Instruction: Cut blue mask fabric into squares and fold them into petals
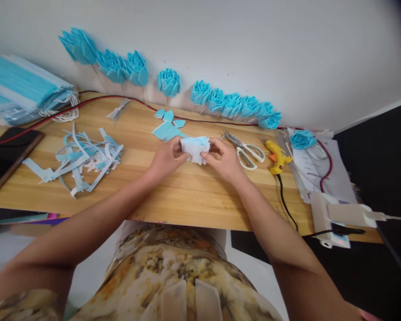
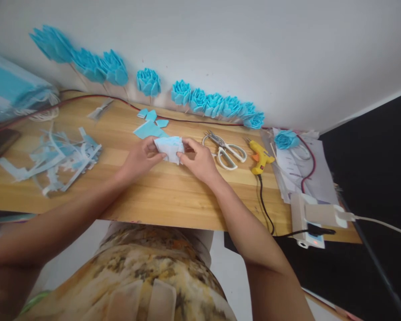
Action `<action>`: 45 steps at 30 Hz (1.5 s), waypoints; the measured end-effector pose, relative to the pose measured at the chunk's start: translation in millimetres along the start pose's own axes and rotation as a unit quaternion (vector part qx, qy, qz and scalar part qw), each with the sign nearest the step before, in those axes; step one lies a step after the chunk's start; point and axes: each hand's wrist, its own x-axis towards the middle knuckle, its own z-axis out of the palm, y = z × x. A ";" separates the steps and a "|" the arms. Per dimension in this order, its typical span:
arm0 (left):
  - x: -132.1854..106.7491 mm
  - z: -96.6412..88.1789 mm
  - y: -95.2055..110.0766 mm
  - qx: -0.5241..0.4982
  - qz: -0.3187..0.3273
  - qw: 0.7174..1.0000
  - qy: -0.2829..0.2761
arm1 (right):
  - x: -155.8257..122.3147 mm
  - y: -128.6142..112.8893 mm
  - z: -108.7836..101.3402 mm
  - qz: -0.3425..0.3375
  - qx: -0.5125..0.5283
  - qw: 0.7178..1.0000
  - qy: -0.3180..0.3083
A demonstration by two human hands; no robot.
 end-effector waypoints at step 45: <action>-1.1 -2.3 10.2 -0.064 -0.030 0.997 -0.026 | -1.1 4.2 7.8 0.031 0.124 0.992 -0.004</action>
